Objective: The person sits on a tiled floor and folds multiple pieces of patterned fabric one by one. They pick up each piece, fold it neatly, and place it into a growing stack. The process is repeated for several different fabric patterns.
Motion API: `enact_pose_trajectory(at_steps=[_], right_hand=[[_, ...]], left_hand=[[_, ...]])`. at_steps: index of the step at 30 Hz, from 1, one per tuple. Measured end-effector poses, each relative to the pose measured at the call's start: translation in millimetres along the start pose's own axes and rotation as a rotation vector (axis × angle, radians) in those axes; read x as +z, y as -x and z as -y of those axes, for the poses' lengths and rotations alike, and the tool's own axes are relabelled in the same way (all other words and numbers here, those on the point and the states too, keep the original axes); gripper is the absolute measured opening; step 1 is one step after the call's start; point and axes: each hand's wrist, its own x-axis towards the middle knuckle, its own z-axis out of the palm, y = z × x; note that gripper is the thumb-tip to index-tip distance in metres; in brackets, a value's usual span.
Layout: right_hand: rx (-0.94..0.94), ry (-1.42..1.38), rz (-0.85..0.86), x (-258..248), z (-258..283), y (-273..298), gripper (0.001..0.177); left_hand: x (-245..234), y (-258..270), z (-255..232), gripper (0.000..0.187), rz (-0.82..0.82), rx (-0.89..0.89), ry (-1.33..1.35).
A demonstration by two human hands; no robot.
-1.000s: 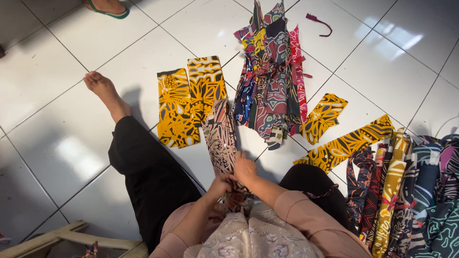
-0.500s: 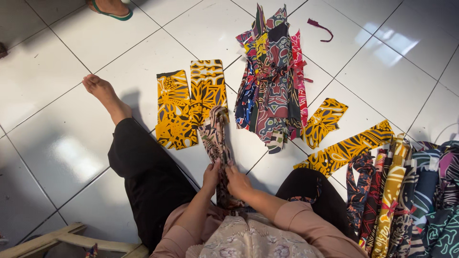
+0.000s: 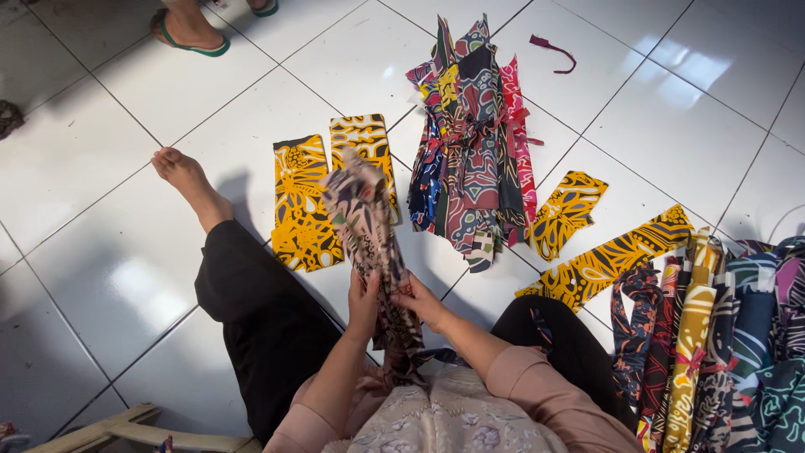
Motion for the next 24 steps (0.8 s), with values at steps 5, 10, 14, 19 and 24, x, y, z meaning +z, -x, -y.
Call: enact_pose_trajectory(at_steps=[5,10,14,19,24], right_hand=[[0.356,-0.666,0.038,-19,-2,-11,0.066],[0.105,0.641,-0.571,-17,-4,-13,0.062],[-0.119,0.777,-0.409,-5,-19,-9,0.042],[0.219,0.831,-0.341,13,-18,-15,0.059],[0.153,0.836,-0.275,16,-9,-11,0.06]], left_hand=[[-12,-29,-13,0.052,-0.047,-0.113,-0.225],[-24,-17,16,0.075,-0.374,0.366,-1.075],[-26,-21,51,0.044,-0.178,-0.03,-1.061],[-24,-50,70,0.045,-0.133,-0.334,-1.049],[-21,-49,70,0.04,-0.07,-0.397,-1.117]])
